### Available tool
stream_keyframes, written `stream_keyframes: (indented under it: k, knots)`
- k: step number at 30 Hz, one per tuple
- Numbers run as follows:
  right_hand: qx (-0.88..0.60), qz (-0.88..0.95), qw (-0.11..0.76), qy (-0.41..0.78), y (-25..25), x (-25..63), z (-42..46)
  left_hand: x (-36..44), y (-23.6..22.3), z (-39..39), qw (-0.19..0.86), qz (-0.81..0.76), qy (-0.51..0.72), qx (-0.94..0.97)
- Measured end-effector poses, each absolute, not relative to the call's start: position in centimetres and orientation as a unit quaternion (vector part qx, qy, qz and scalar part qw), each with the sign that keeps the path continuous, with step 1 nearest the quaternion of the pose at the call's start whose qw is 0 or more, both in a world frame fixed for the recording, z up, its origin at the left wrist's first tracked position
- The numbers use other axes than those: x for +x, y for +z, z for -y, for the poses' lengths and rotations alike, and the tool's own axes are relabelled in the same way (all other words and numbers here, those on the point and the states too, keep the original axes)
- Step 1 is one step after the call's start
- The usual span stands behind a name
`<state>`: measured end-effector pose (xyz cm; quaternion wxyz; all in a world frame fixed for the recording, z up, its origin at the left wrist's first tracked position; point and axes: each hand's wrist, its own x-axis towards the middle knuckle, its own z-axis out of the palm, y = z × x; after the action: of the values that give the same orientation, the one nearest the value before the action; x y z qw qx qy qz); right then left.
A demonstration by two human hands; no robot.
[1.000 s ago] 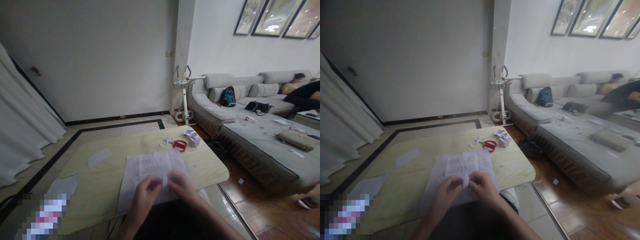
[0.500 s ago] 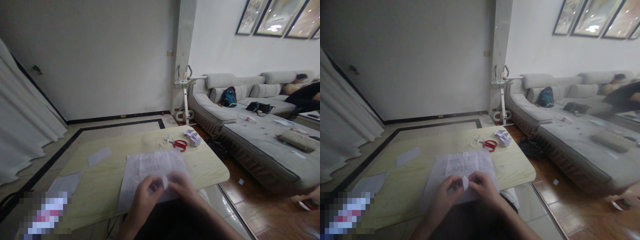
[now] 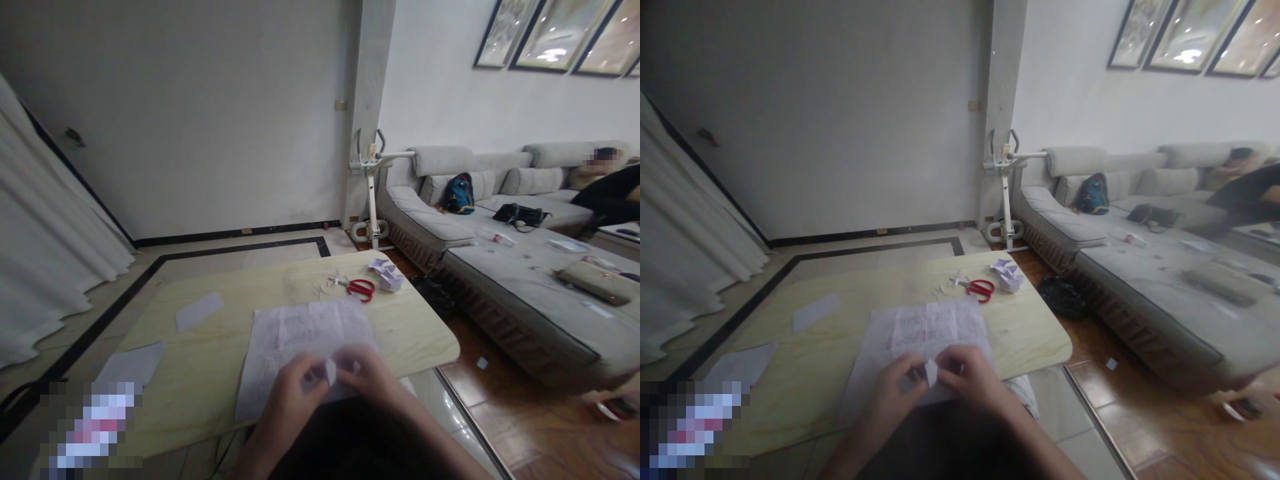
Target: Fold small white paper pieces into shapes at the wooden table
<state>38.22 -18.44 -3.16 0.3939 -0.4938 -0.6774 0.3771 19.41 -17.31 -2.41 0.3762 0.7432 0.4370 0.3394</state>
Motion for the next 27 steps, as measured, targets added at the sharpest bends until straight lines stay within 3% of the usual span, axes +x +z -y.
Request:
stream_keyframes:
  k: [27]
  knots:
    - [-0.485,0.671,0.4,0.393,-2.68,38.5,18.32,19.76,-1.9,17.73,0.419,-0.435,0.381,0.7]
